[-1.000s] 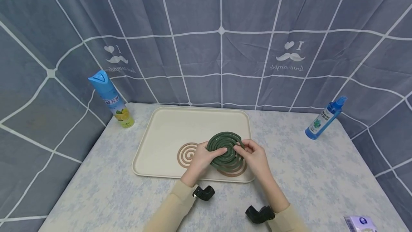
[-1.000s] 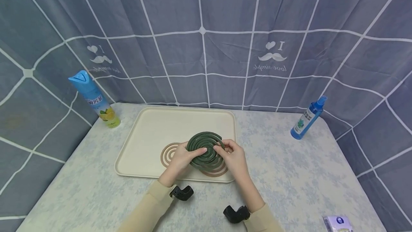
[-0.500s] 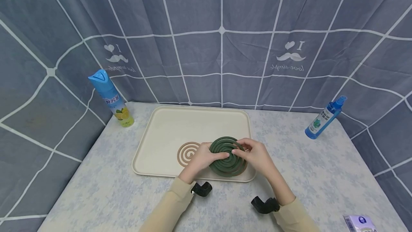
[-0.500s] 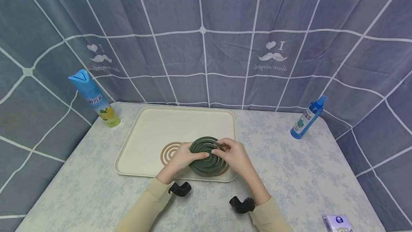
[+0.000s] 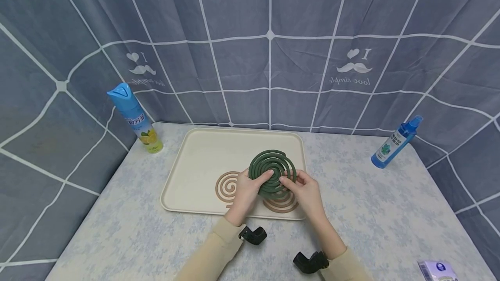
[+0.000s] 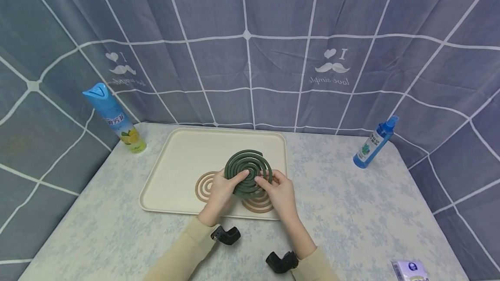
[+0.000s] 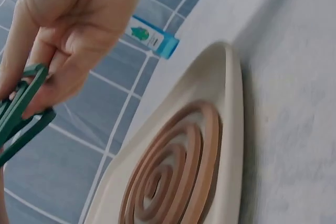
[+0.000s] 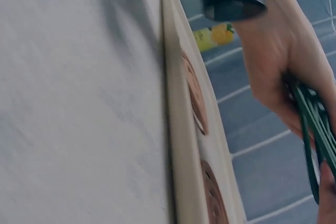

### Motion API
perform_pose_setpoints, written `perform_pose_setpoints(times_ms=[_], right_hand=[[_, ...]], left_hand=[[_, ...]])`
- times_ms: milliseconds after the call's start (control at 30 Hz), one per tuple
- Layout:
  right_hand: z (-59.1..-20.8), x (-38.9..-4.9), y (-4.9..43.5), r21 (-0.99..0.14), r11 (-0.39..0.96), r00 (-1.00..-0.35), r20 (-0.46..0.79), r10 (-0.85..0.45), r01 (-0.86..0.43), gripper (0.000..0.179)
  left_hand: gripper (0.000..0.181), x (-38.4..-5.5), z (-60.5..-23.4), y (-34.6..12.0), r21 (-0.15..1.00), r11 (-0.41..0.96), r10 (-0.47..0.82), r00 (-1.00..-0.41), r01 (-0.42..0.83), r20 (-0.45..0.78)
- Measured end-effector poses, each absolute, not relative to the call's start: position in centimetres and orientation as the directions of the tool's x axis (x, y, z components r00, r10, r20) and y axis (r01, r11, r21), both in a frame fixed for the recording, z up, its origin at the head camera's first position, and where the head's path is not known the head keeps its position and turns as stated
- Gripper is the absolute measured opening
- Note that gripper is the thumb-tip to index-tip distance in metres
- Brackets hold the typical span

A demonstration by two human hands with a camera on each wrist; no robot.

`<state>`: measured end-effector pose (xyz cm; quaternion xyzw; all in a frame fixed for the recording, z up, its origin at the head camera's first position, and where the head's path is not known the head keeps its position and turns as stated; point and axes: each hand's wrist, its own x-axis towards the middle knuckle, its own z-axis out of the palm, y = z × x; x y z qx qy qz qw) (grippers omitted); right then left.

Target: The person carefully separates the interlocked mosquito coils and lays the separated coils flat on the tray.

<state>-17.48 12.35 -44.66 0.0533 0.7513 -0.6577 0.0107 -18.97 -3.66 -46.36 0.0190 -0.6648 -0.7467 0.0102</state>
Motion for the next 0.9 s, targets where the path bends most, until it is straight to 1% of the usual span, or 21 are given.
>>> perform_pose_setpoints(times_ms=[100,200,300,367,433,500,567,667,733,800,900], right_hand=[[-44.7,-17.2,11.9,-0.991,0.097,-0.992,-0.085,0.094,0.094,0.030],[-44.7,-17.2,11.9,-0.991,0.090,-0.991,-0.089,0.101,0.098,0.029],[-44.8,-17.2,12.4,-0.988,0.120,-0.992,-0.084,0.092,0.095,0.028],[-44.8,-17.3,13.0,-0.984,0.158,-0.995,-0.070,0.065,0.079,0.027],[-44.7,-17.3,13.6,-0.976,0.213,-0.999,-0.040,0.032,0.046,0.026],[-44.7,-17.3,14.1,-0.961,0.277,-1.000,-0.010,-0.004,0.008,0.025],[-44.7,-17.4,14.5,-0.942,0.333,-0.999,0.016,-0.045,-0.030,0.022],[-44.6,-17.4,15.1,-0.907,0.406,-0.991,0.070,-0.118,-0.112,0.019],[-44.5,-17.5,15.4,-0.886,0.430,-0.978,0.102,-0.182,-0.172,0.017],[-44.4,-17.5,15.5,-0.862,0.447,-0.959,0.136,-0.248,-0.237,0.016],[-44.2,-17.6,15.6,-0.838,0.457,-0.933,0.158,-0.323,-0.300,0.015]], left_hand=[[0.037,-18.9,-46.4,-3.3,0.981,-0.194,-0.060,-0.997,-0.032,-0.045],[0.041,-18.8,-46.3,-3.2,0.962,-0.262,-0.040,-0.995,-0.076,-0.089],[0.045,-18.7,-46.2,-3.5,0.943,-0.302,0.056,-0.990,-0.140,-0.129],[0.046,-18.8,-46.0,-3.9,0.929,-0.314,0.153,-0.976,-0.198,-0.156],[0.047,-18.8,-45.8,-4.6,0.917,-0.309,0.266,-0.949,-0.253,-0.172],[0.050,-18.9,-45.5,-5.2,0.916,-0.279,0.366,-0.914,-0.288,-0.175],[0.060,-19.0,-45.3,-5.7,0.919,-0.239,0.444,-0.877,-0.315,-0.185],[0.080,-19.1,-45.0,-6.2,0.931,-0.144,0.493,-0.840,-0.334,-0.226],[0.086,-19.2,-44.9,-6.3,0.928,-0.082,0.491,-0.825,-0.364,-0.280],[0.085,-19.3,-44.8,-6.3,0.926,-0.021,0.481,-0.816,-0.378,-0.322],[0.080,-19.4,-44.9,-6.3,0.925,0.033,0.481,-0.805,-0.379,-0.347]])
